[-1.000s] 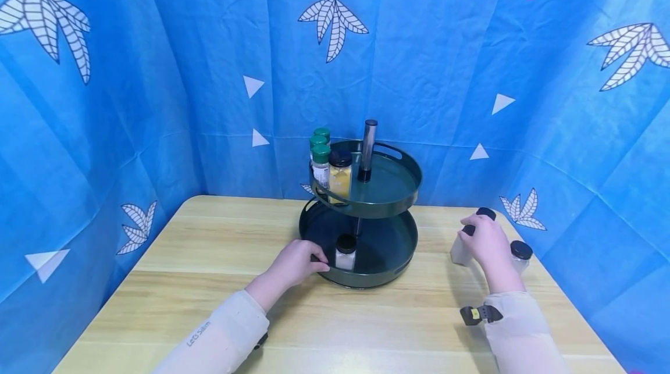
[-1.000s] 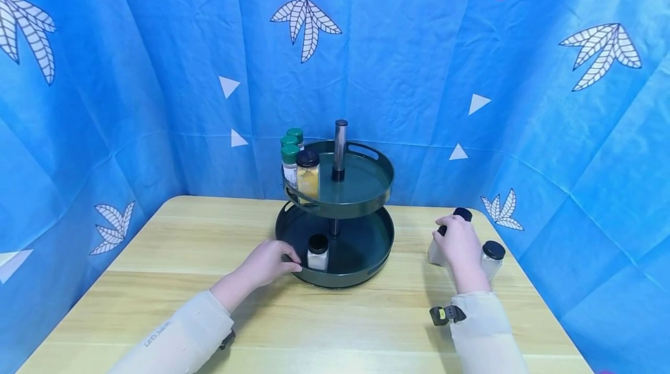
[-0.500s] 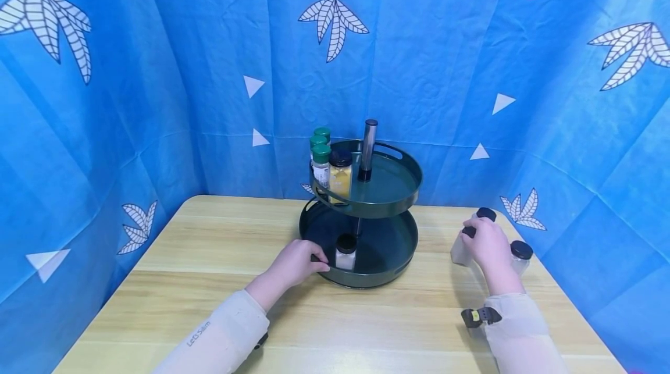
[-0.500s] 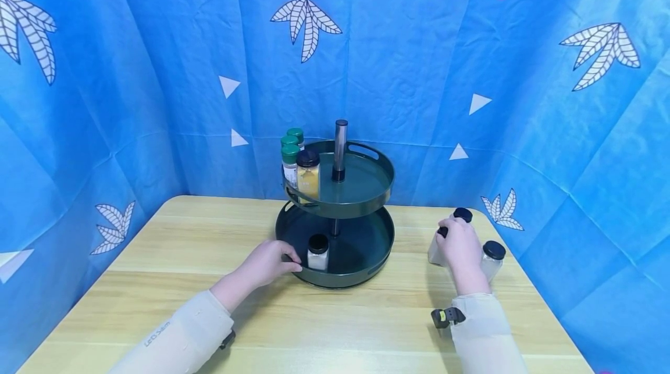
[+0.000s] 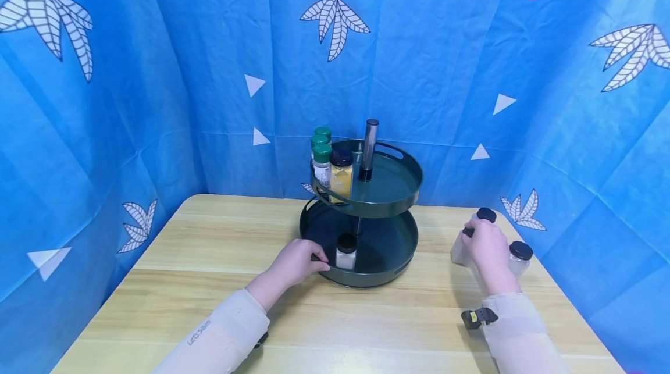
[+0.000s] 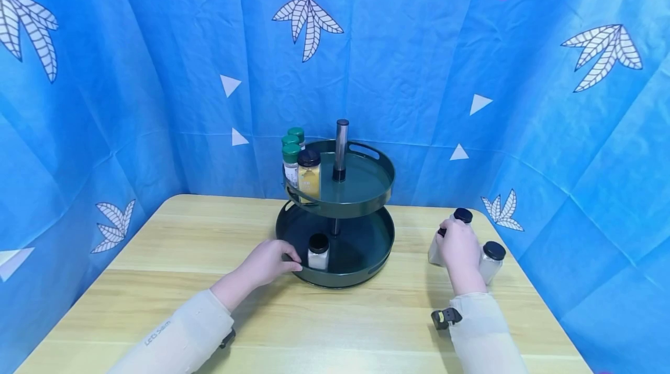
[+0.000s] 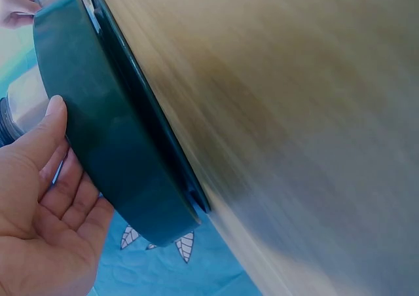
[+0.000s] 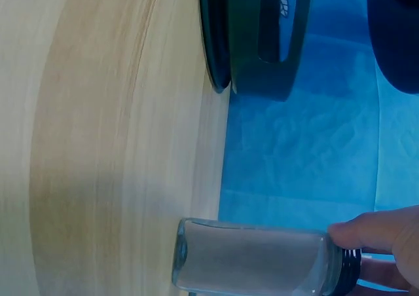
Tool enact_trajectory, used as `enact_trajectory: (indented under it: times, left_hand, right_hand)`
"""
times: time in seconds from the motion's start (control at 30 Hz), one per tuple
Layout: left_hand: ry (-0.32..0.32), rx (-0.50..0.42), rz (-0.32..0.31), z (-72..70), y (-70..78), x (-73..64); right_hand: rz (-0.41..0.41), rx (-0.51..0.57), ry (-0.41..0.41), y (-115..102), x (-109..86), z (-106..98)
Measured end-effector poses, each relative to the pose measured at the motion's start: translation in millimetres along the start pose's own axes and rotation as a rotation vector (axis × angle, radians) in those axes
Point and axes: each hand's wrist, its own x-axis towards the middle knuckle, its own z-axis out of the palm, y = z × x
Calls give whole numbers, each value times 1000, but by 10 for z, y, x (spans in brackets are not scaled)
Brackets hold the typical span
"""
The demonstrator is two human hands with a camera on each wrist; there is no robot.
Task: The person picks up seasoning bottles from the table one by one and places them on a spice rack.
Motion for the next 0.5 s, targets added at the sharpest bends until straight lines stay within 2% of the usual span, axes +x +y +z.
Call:
enact_trajectory:
  times: [0.5]
  left_hand:
    - [3,-2,8,-2,-11,0]
  right_hand:
    - [57,1,-40,-50,-20,-22]
